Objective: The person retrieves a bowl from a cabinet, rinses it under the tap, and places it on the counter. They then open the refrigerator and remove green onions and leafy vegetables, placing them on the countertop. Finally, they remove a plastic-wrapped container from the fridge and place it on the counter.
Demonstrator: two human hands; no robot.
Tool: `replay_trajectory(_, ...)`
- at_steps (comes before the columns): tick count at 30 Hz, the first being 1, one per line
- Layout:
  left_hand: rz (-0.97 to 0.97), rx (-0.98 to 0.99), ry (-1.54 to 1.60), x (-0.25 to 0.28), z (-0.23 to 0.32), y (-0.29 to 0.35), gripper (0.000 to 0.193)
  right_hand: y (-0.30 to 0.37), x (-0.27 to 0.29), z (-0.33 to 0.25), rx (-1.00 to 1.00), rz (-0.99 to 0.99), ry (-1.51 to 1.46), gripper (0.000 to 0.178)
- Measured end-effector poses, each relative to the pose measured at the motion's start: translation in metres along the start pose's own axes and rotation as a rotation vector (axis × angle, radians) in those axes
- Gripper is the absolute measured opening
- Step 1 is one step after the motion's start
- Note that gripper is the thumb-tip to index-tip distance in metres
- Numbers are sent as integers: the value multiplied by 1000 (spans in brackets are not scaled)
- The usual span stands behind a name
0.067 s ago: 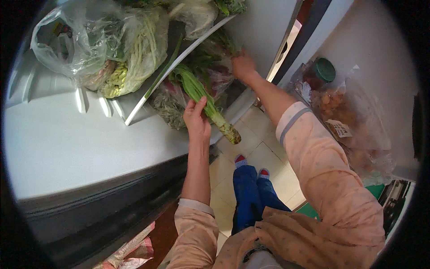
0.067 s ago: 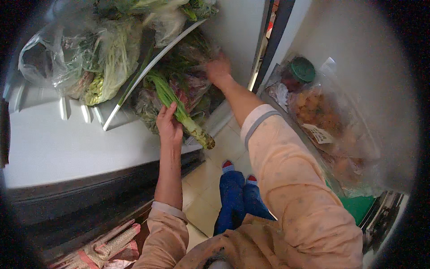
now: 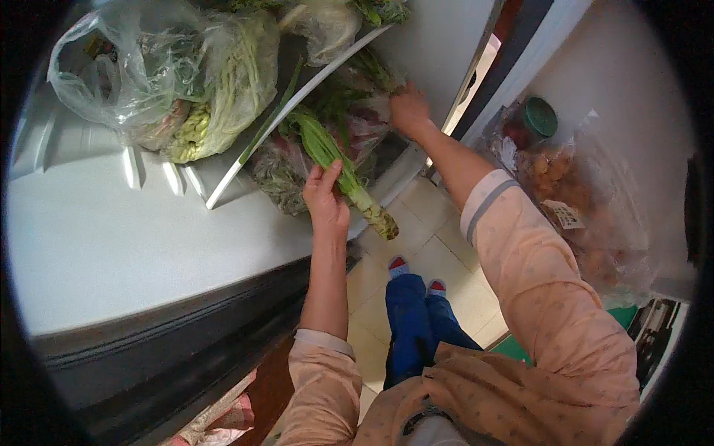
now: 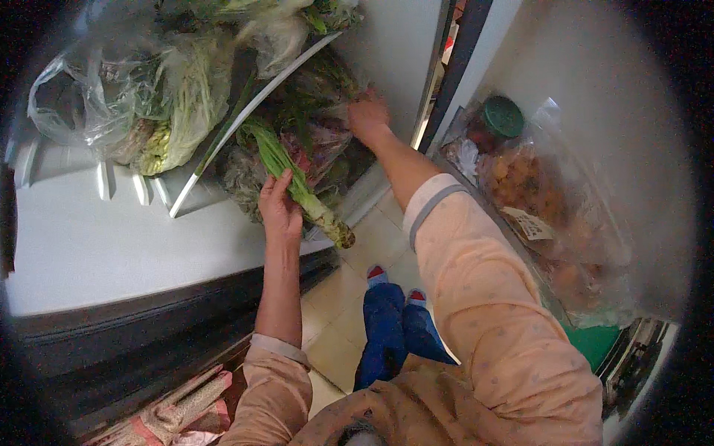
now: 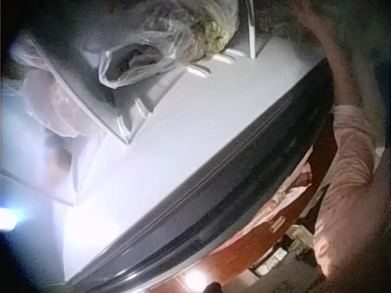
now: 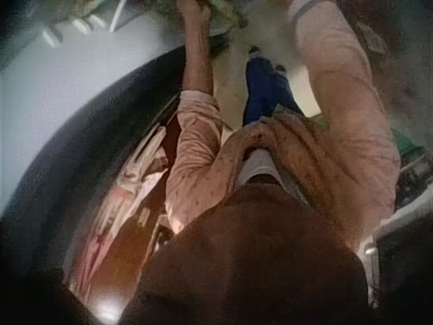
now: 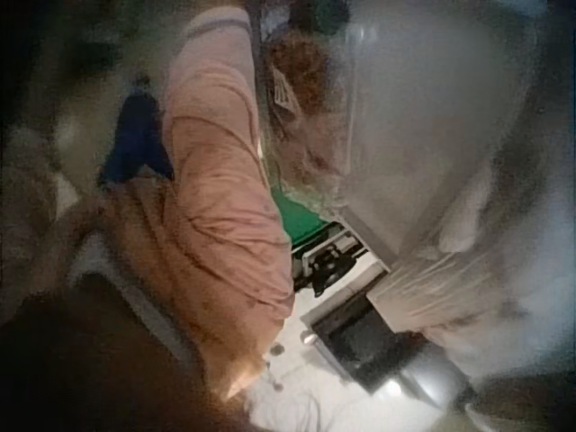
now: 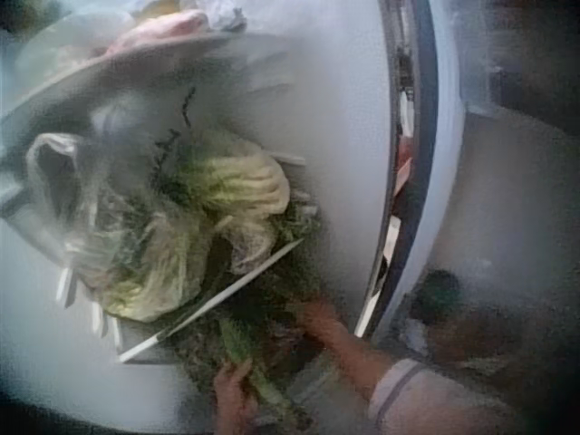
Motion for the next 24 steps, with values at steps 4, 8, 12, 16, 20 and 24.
replay_trajectory(4,-27,-3,39,-1,-2,-4,16,6,-13,21,-49,-3,-166,30)
replay_trajectory(8,-36,19,55,-8,-10,-4,19,13,-23,13,20,63,-24,33)
replay_trajectory(12,-38,6,34,-18,-11,-2,20,31,-20,-8,353,438,19,32)
replay_trajectory(16,-24,11,24,-22,-6,1,21,7,-21,-15,337,291,-104,22)
replay_trajectory(20,-7,16,5,-21,-7,-1,21,-57,-3,-19,131,314,-235,17)
replay_trajectory(24,-47,7,30,-20,-16,-7,23,-92,-17,0,-59,84,-257,19)
Point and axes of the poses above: each hand's wrist, its own y-axis away from the middle knuckle, its own x-axis out of the back of the hand, z = x × y, the point moved 4 cm from there along -y, towards the middle knuckle, and after that the axes turned 2 degrees about -y, right-handed, at the moved point
